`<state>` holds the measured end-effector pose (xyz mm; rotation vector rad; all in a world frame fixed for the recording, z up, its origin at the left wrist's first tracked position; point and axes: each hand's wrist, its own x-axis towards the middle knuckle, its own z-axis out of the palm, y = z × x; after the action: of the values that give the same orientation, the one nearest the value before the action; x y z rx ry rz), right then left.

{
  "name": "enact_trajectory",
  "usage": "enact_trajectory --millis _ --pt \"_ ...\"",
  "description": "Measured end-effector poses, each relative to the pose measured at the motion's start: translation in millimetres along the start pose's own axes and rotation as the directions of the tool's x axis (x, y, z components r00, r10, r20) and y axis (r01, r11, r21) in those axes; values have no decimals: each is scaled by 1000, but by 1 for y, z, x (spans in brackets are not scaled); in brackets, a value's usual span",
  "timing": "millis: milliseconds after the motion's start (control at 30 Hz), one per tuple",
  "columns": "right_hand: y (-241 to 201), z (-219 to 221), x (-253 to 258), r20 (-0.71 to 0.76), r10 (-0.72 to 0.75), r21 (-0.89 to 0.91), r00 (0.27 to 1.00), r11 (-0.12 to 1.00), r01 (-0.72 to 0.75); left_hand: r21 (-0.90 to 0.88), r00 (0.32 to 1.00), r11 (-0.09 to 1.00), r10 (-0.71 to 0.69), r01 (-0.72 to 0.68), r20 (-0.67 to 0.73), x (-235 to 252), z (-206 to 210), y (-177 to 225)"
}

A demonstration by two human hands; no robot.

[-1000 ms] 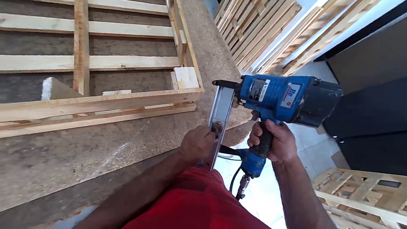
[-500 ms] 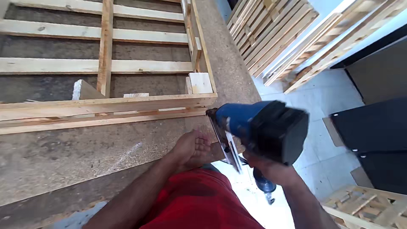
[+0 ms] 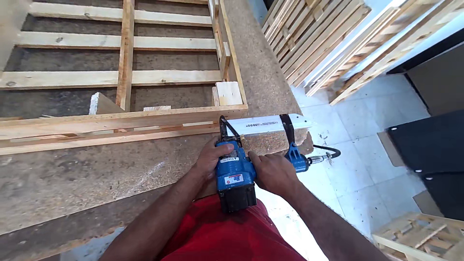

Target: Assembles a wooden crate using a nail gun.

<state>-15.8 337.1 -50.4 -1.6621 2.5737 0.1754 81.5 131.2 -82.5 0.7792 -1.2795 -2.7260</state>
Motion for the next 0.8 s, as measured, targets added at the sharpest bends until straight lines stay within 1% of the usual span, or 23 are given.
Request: enact_trajectory --millis 133,367,567,667,800 --pt "-2 2 6 -21 -17 -13 1000 1000 16 11 1000 1000 19 -19 -18 1 -4 3" --pt "-3 8 14 -31 0 -12 1000 1000 -1 7 999 1000 21 -21 -31 7 -7 5" --pt "-11 16 16 54 68 30 996 997 -69 44 997 999 7 -4 -72 11 -18 -9" --pt "-14 23 14 43 64 27 997 998 -65 34 999 999 6 -5 -37 14 -26 -15" --pt "-17 22 17 30 74 38 997 996 -75 23 999 1000 -1 2 -47 14 -26 -10"
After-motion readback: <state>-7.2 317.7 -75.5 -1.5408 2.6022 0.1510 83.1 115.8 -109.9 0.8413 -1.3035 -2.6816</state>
